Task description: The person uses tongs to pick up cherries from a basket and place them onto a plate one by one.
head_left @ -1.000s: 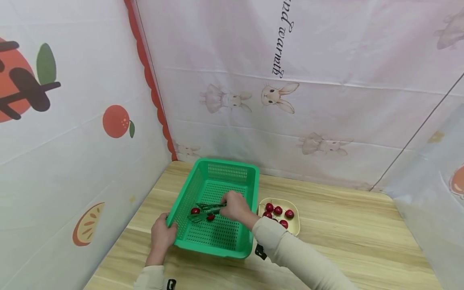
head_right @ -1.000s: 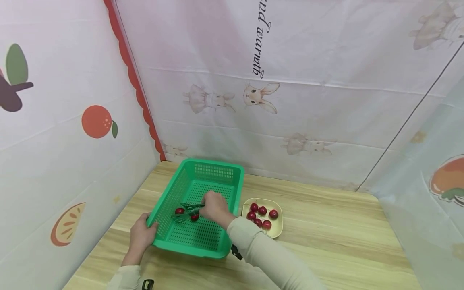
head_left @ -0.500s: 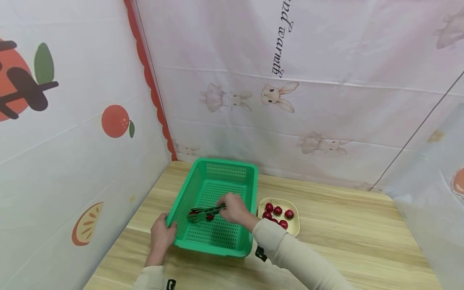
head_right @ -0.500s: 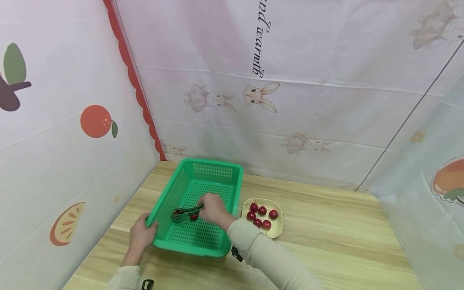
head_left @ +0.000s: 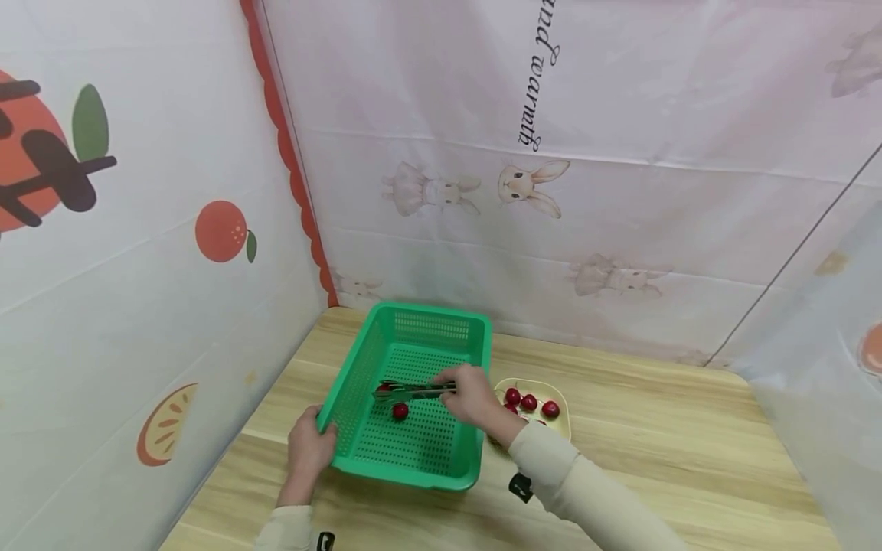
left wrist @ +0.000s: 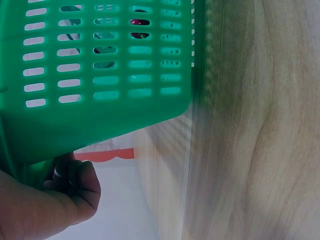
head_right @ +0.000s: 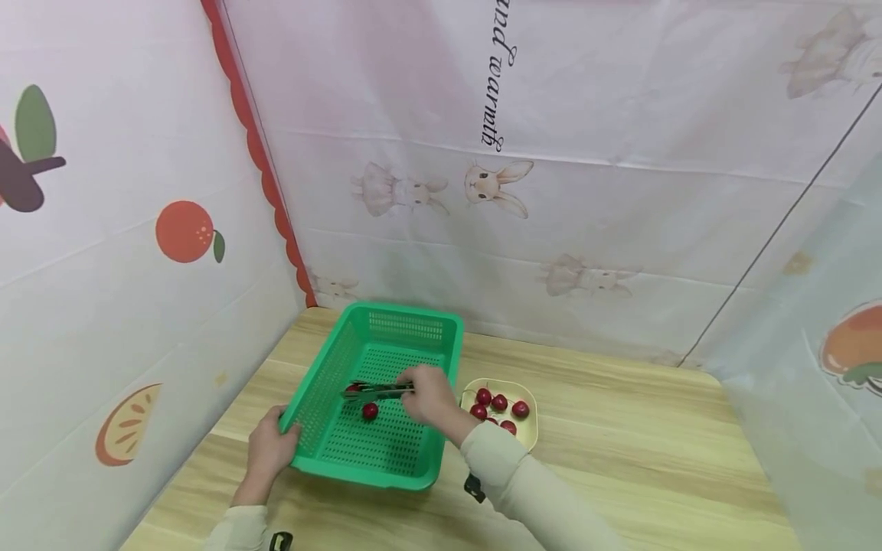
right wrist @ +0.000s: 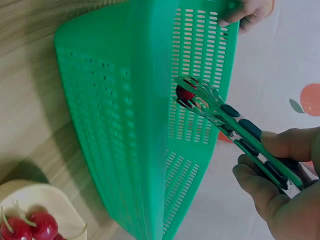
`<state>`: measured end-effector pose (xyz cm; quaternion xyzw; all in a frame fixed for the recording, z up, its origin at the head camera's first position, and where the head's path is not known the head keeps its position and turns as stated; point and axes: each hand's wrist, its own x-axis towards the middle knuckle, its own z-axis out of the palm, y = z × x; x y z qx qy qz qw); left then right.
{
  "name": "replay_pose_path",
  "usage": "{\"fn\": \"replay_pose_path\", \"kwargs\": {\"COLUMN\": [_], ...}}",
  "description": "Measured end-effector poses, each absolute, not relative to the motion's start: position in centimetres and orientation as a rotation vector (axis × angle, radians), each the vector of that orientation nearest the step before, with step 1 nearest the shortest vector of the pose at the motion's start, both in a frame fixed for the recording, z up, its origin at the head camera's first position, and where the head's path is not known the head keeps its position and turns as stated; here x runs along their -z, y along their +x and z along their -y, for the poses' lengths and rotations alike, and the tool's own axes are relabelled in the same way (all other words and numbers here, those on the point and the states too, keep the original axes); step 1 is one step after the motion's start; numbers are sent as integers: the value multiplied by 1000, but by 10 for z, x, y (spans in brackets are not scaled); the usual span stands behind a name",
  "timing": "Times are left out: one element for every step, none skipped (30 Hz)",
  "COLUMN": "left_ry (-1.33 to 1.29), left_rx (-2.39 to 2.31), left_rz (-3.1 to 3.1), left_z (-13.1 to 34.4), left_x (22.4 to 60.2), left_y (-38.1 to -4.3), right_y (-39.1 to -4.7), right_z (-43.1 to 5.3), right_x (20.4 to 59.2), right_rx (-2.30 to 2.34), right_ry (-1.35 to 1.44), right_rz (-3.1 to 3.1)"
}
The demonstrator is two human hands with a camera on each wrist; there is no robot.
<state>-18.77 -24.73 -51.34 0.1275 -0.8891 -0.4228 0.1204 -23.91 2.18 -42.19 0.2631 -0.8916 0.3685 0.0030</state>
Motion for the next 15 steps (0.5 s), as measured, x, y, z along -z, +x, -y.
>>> {"fn": "replay_pose_path", "kwargs": {"left_ry": [372, 369, 367, 365, 363, 364, 363, 364, 365, 366, 365, 365, 364, 364, 362], "left_rx": [1236, 1237, 1239, 1241, 1241, 1240, 1238, 1234, 1232, 1231, 1229, 1230, 1231, 1234, 1237], "left_rz": [2600, 2602, 2604, 2606, 2607, 2606, 2604, 2602, 2600, 2599, 2599, 2600, 2601, 2605, 2609], "left_z": [248, 248, 248, 248, 248, 248, 248, 248, 248, 248, 249, 249, 250, 250, 250], "left_x": [514, 514, 514, 513, 514, 513, 513, 513, 513, 513, 513, 513, 513, 513, 513], "left_y": [-188, -187, -187, -187, -187, -187, -187, -187, -187, -187, -187, -187, -187, -187, -187], "right_y": [-238, -237, -236, -234, -232, -231, -229, -228, -226, -225, -224, -222, -221, -219, -218], "right_z": [-26, -30, -34, -38, -42, -46, -49, -53, -56, -59, -62, -65, -68, -72, -75], "right_x": [421, 420, 419, 419, 418, 418, 418, 418, 418, 418, 417, 417, 417, 417, 417], "right_rx": [-1163, -1172, -1178, -1169, -1156, -1153, -1143, -1137, -1145, -1156, -1175, -1186, -1191, -1207, -1226], "right_ry": [816, 806, 797, 786, 777, 771, 765, 753, 739, 723, 701, 682, 662, 636, 613], "right_rz": [2797, 2797, 2790, 2784, 2775, 2761, 2745, 2731, 2720, 2712, 2703, 2692, 2685, 2681, 2678]}}
